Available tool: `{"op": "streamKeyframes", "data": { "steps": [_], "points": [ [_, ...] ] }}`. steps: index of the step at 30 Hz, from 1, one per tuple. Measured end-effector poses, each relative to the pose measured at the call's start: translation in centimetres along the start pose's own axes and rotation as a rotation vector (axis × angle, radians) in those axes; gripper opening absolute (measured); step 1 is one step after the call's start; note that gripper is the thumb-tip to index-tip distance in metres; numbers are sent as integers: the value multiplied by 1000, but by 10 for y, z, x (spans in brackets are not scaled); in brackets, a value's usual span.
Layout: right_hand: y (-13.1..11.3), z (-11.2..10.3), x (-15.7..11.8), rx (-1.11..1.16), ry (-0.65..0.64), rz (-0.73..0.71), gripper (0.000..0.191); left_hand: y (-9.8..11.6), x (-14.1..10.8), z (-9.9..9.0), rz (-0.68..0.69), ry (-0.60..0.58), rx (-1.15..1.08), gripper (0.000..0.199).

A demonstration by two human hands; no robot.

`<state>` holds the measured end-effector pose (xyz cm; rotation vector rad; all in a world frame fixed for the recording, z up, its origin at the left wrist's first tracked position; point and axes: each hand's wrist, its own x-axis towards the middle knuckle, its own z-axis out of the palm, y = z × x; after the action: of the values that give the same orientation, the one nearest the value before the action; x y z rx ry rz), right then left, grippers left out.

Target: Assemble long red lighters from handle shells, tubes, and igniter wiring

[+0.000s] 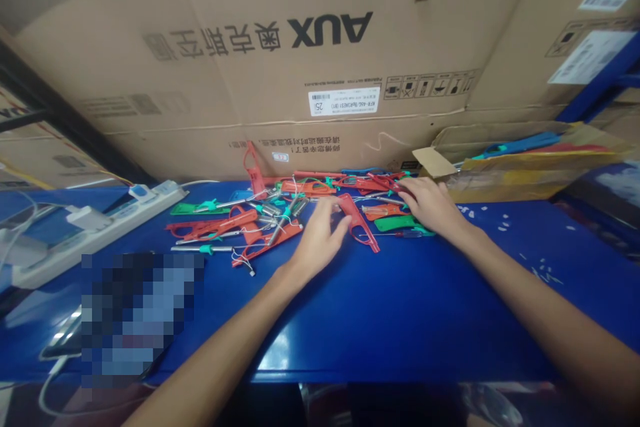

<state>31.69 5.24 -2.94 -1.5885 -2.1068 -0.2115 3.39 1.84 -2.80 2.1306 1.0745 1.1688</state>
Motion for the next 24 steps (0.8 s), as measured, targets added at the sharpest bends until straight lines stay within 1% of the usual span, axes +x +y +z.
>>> {"op": "streamKeyframes", "data": {
  "steps": [1,3,4,6,8,10,13,18,21,24],
  "points": [
    [3,2,1,-14,-7,9,32,5,-1,-1,110,-110,36,10],
    [7,4,1,-32,-19,15,31,14,-4,-3,286,-349,96,18],
    [8,3,0,-38,-22,14,31,17,-6,-2,337,-438,124,20],
    [7,2,0,-50,-16,11,31,21,-10,1,357,-509,182,28],
    [4,0,1,-64,-2,1,34,19,-12,6,337,-507,240,43],
    [-1,0,5,-75,-10,-28,39,14,-12,10,311,-479,297,46],
    [-8,7,17,-93,-76,-80,40,4,-8,12,229,-391,382,42],
    [-16,18,50,-133,-168,-102,39,-9,0,2,84,-224,515,32],
    [-20,16,66,-146,-183,-127,34,-15,2,-4,43,-179,546,27],
    [-23,8,74,-142,-156,-134,31,-17,1,-4,24,-148,541,26]
  ]
}}
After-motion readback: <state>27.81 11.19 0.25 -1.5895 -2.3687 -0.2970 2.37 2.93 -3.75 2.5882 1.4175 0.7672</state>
